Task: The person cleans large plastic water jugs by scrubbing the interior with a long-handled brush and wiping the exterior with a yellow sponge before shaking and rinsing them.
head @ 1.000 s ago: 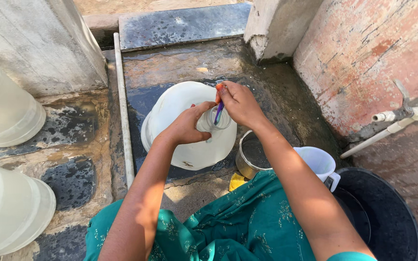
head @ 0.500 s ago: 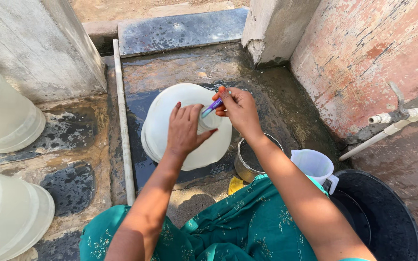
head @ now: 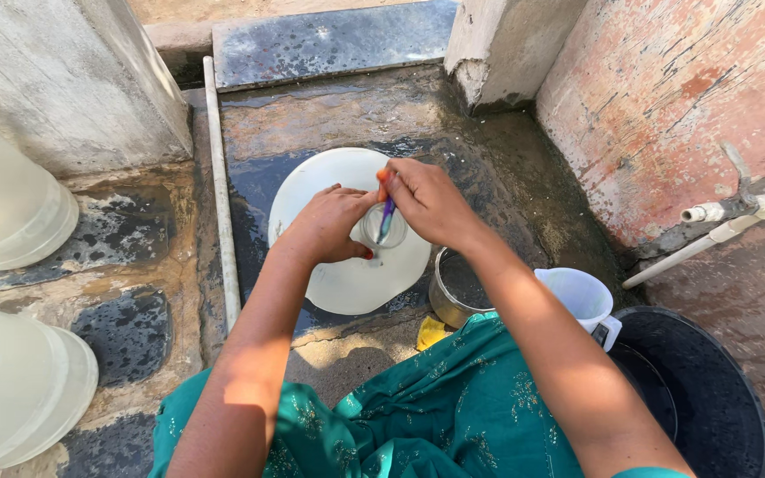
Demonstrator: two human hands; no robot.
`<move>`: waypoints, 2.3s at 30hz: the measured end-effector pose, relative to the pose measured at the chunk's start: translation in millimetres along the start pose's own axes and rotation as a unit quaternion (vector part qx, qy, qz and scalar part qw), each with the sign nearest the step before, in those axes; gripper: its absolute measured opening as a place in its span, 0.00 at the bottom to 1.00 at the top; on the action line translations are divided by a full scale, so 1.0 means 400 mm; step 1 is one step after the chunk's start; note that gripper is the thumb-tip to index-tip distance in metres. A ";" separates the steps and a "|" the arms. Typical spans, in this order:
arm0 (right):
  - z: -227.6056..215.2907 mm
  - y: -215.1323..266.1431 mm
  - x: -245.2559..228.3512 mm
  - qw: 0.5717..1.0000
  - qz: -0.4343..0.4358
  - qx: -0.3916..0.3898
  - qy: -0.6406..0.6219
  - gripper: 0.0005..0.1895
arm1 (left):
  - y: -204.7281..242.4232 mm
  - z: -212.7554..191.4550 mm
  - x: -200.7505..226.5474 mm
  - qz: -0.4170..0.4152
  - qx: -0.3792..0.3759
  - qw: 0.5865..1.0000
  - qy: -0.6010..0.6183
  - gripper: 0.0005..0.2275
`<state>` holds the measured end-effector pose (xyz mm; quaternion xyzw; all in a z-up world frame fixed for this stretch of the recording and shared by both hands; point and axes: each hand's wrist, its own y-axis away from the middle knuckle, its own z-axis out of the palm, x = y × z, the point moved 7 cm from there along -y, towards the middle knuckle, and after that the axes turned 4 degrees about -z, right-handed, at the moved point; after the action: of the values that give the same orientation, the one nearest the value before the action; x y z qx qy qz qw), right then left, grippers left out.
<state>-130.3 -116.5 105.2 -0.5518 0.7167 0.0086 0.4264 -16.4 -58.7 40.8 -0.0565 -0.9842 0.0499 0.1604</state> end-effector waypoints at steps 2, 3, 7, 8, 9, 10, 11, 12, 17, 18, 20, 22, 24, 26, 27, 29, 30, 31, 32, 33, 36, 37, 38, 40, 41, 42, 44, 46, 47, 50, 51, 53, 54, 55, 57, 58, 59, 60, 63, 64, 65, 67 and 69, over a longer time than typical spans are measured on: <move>-0.006 -0.005 -0.034 0.995 -0.043 -0.086 0.023 0.14 | -0.002 0.023 -0.009 -0.016 -0.015 1.000 -0.006 0.42; -0.011 -0.005 -0.045 0.993 -0.051 -0.096 0.040 0.12 | -0.003 0.036 -0.013 -0.023 -0.024 0.999 -0.010 0.40; -0.003 0.010 -0.096 0.978 -0.102 -0.105 0.146 0.06 | -0.011 0.062 -0.020 -0.022 -0.028 0.999 0.014 0.37; 0.005 0.015 -0.111 0.971 -0.119 -0.100 0.183 0.06 | -0.010 0.069 -0.018 -0.019 -0.029 0.999 0.017 0.35; 0.009 0.019 -0.122 0.970 -0.126 -0.093 0.188 0.06 | -0.007 0.075 -0.018 -0.017 -0.030 0.999 0.021 0.33; 0.014 0.023 -0.131 0.968 -0.133 -0.085 0.194 0.07 | -0.008 0.077 -0.020 -0.014 -0.026 0.999 0.029 0.33; 0.017 0.026 -0.137 0.967 -0.140 -0.078 0.198 0.07 | -0.009 0.079 -0.022 -0.011 -0.023 0.999 0.036 0.32; 0.021 0.026 -0.132 0.968 -0.128 -0.081 0.199 0.07 | -0.008 0.081 -0.024 -0.008 -0.019 0.999 0.044 0.32; 0.010 0.014 -0.073 0.989 -0.077 -0.032 0.124 0.08 | 0.000 0.073 0.000 0.024 0.099 0.991 0.082 0.36; 0.005 0.016 -0.047 0.997 -0.031 0.005 0.074 0.11 | 0.014 0.064 0.012 0.039 0.150 0.983 0.102 0.40; -0.003 0.021 0.008 0.995 0.059 0.079 -0.025 0.16 | 0.045 0.036 0.025 0.028 0.269 0.960 0.076 0.37; 0.008 0.029 0.061 0.979 0.121 0.113 -0.116 0.19 | 0.059 0.019 0.022 0.007 0.323 0.944 0.064 0.34; 0.021 0.040 0.102 0.964 0.154 0.135 -0.170 0.21 | 0.059 0.010 0.004 -0.023 0.312 0.948 0.065 0.33; 0.023 0.044 0.123 0.960 0.153 0.143 -0.184 0.23 | 0.052 0.004 0.003 -0.012 0.281 0.957 0.073 0.34; 0.024 0.044 0.126 0.961 0.153 0.136 -0.186 0.22 | 0.051 -0.001 0.002 -0.008 0.266 0.961 0.076 0.34; 0.022 0.039 0.116 0.962 0.152 0.122 -0.189 0.22 | 0.047 -0.016 0.015 0.040 0.232 0.970 0.067 0.35; 0.022 0.034 0.102 0.971 0.146 0.098 -0.160 0.21 | 0.045 -0.025 0.020 0.064 0.215 0.973 0.061 0.35; 0.020 0.037 0.085 0.978 0.142 0.075 -0.131 0.20 | 0.039 -0.023 0.012 0.056 0.168 0.982 0.059 0.36; 0.020 0.037 0.068 0.984 0.137 0.052 -0.103 0.18 | 0.035 -0.020 0.002 0.049 0.120 0.990 0.057 0.36; 0.018 0.029 0.036 0.993 0.084 0.034 -0.075 0.18 | 0.031 -0.011 -0.001 0.042 0.073 0.995 0.055 0.36; 0.013 0.020 -0.045 0.999 -0.037 -0.033 0.011 0.15 | 0.032 0.006 -0.006 0.031 0.019 0.997 0.060 0.32; 0.008 0.023 -0.062 0.996 -0.049 -0.062 0.038 0.14 | 0.030 0.011 -0.003 0.035 0.015 0.997 0.061 0.30; 0.007 0.025 -0.080 0.992 -0.062 -0.091 0.066 0.13 | 0.025 0.019 0.002 0.039 0.011 0.997 0.061 0.29; 0.001 0.031 -0.116 0.986 -0.067 -0.092 0.122 0.10 | 0.020 0.036 0.007 0.034 0.002 0.997 0.062 0.28; -0.002 0.036 -0.135 0.982 -0.069 -0.093 0.150 0.09 | 0.013 0.044 0.009 0.026 -0.002 0.998 0.064 0.27; -0.008 0.037 -0.157 0.984 -0.073 -0.077 0.143 0.08 | 0.010 0.047 0.008 0.018 -0.006 0.998 0.065 0.27; -0.016 0.043 -0.207 0.988 -0.079 -0.043 0.129 0.06 | 0.011 0.040 0.003 0.013 -0.002 0.998 0.068 0.27; -0.036 0.056 -0.253 0.993 -0.053 0.005 0.107 0.05 | 0.014 0.023 0.008 0.012 0.012 0.996 0.089 0.30; -0.048 0.065 -0.276 0.994 -0.041 0.030 0.095 0.04 | 0.017 0.009 0.010 0.013 0.024 0.994 0.108 0.33; -0.075 0.116 -0.355 0.991 -0.087 0.078 0.068 0.04 | 0.023 -0.016 0.007 -0.016 0.023 0.991 0.134 0.36; -0.069 0.115 -0.360 0.988 -0.102 0.079 0.086 0.03 | 0.026 -0.015 0.003 -0.032 0.016 0.990 0.139 0.36; -0.045 0.115 -0.349 0.981 -0.130 0.082 0.121 0.03 | 0.025 -0.023 -0.004 -0.032 0.036 0.990 0.129 0.35; -0.029 0.095 -0.321 0.982 -0.125 0.062 0.124 0.02 | 0.025 -0.023 -0.008 -0.031 0.045 0.991 0.125 0.34; -0.013 0.061 -0.290 0.984 -0.118 0.043 0.128 0.02 | 0.025 -0.019 -0.012 -0.033 0.044 0.991 0.124 0.33; -0.006 0.056 -0.269 0.986 -0.103 0.024 0.129 0.04 | 0.024 -0.016 -0.014 -0.034 0.040 0.992 0.119 0.32; -0.019 0.064 -0.273 0.987 -0.095 0.024 0.125 0.04 | 0.033 -0.012 -0.014 -0.041 0.037 0.991 0.120 0.34; -0.044 0.064 -0.284 0.988 -0.090 0.026 0.127 0.05 | 0.036 -0.015 -0.011 -0.045 0.039 0.991 0.119 0.35; -0.076 0.081 -0.308 0.989 -0.088 0.041 0.115 0.05 | 0.032 -0.020 -0.010 -0.049 0.040 0.991 0.119 0.37; -0.129 0.145 -0.388 0.989 -0.087 0.057 0.109 0.05 | 0.032 -0.034 -0.012 -0.011 0.064 0.987 0.144 0.36; -0.119 0.143 -0.398 0.986 -0.096 0.052 0.126 0.05 | 0.035 -0.027 -0.014 -0.018 0.061 0.988 0.144 0.36; -0.116 0.142 -0.404 0.983 -0.106 0.050 0.142 0.06 | 0.035 -0.029 -0.020 -0.024 0.059 0.988 0.139 0.35; -0.121 0.136 -0.389 0.980 -0.118 0.044 0.153 0.09 | 0.036 -0.031 -0.030 -0.026 0.056 0.989 0.134 0.36; -0.162 0.154 -0.361 0.977 -0.138 0.065 0.146 0.07 | 0.032 -0.025 -0.039 -0.022 0.053 0.989 0.139 0.37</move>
<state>-214.8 -10.6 207.8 -0.6116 0.6873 -0.1779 0.3492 2.8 -47.1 43.9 -0.0326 -0.9494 0.0897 0.2993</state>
